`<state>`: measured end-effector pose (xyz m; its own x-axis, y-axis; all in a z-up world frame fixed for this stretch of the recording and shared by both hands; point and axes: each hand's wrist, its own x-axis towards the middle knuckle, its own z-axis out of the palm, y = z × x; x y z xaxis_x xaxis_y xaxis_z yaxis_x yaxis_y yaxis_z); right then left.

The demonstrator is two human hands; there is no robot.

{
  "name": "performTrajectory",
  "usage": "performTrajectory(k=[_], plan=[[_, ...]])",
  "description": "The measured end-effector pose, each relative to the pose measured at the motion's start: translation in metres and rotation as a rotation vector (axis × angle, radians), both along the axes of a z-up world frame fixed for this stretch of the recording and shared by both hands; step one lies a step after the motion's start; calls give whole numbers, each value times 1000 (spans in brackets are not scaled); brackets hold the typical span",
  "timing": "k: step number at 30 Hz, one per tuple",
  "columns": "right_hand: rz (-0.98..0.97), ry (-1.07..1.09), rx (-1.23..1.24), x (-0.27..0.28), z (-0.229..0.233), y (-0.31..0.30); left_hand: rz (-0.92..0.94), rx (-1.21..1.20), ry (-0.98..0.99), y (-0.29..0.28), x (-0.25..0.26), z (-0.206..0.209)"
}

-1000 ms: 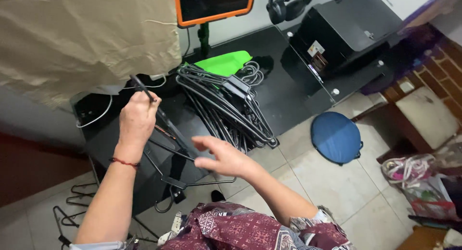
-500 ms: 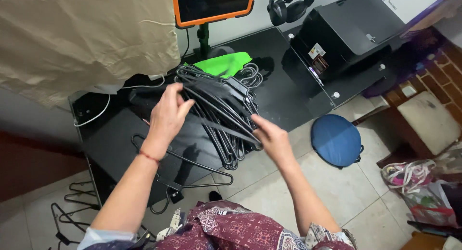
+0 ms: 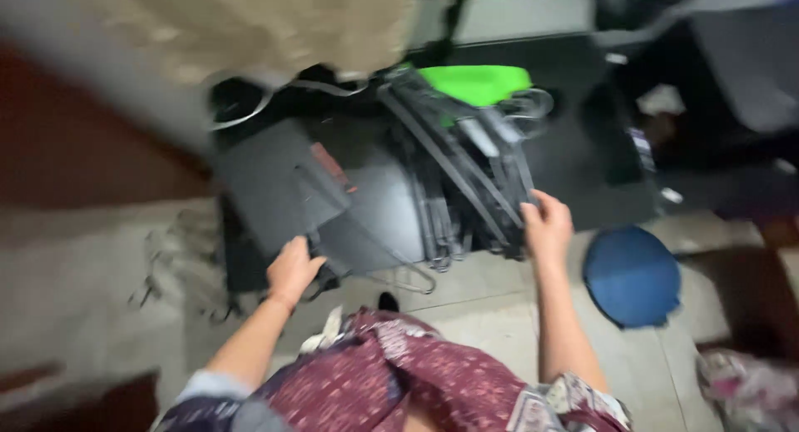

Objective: The person gathers black plastic hangers from the floor and a table, then stacks them into a neat pile on the table. The person repeatedly picks up hangers from the floor and adds them to the stack.

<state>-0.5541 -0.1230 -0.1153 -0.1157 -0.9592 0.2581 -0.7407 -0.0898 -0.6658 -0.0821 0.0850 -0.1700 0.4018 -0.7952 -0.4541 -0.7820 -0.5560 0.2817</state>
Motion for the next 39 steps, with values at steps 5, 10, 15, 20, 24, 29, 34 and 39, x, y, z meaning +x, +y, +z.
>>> performTrajectory(k=[5, 10, 15, 20, 24, 29, 34, 39], plan=[[20, 22, 9, 3, -1, 2, 180, -4, 142, -1, -6, 18], [146, 124, -312, 22, 22, 6, 203, -11, 212, -16, -20, 46], [489, 69, -367, 111, 70, 36, 230, -26, 132, -39, -3, -27], [591, -13, -223, 166, 46, 56, 302, -11, 165, -43, 2, -35], [669, 32, 40, 192, 25, 72, 301, -28, 213, -37, 5, -28], [678, 33, 289, 206, 20, 83, 451, -225, 403, -46, 23, -55], [672, -55, 383, 211, 37, 81, 542, -486, 665, -58, 47, -14], [619, -283, 167, 208, 77, 69, 237, -709, 820, -64, 67, 125]])
